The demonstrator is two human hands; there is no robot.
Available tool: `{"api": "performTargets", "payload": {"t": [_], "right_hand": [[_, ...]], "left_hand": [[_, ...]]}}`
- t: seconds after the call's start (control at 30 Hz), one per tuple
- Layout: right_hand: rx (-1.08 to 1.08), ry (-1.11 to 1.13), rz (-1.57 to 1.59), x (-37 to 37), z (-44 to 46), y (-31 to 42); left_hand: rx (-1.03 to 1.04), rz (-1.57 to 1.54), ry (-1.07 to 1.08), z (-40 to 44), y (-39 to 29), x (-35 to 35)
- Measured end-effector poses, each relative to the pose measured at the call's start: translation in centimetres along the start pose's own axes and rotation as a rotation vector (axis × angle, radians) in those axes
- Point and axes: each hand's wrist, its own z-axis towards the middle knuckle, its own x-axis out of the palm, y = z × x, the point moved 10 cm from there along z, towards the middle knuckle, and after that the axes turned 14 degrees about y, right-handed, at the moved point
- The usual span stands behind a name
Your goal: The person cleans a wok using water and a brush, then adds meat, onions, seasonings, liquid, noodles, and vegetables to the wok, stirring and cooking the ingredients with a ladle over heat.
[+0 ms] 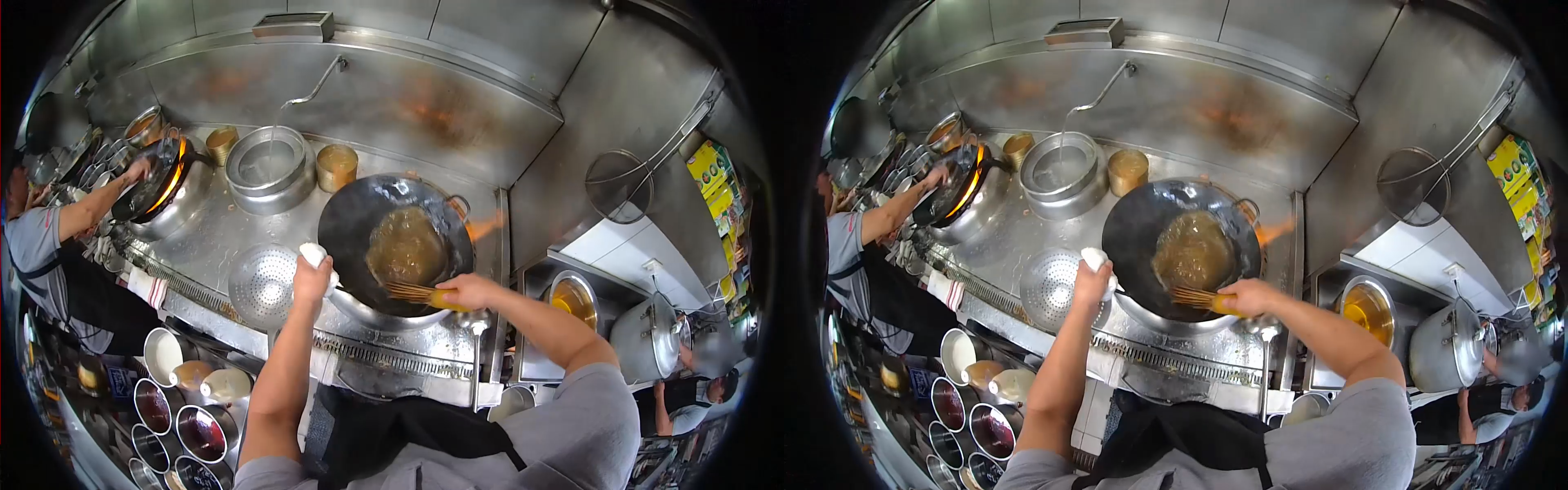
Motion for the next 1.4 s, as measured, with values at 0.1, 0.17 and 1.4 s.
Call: {"api": "performTargets", "payload": {"t": [0.1,0.17,1.4], "right_hand": [[0.025,-0.125,-0.138,-6.1,10.1,-3.3],[0.093,-0.201,0.097,-9.7,14.4,-0.8],[0.232,-0.63,0.353,-4.5,13.2,4.0]], "left_hand": [[0.023,-0.042,-0.05,-2.0,-1.0,0.5],[-0.004,0.085,-0.096,-1.9,1.0,1.2],[0.012,0.193,0.121,-0.7,-2.0,0.2]]}}
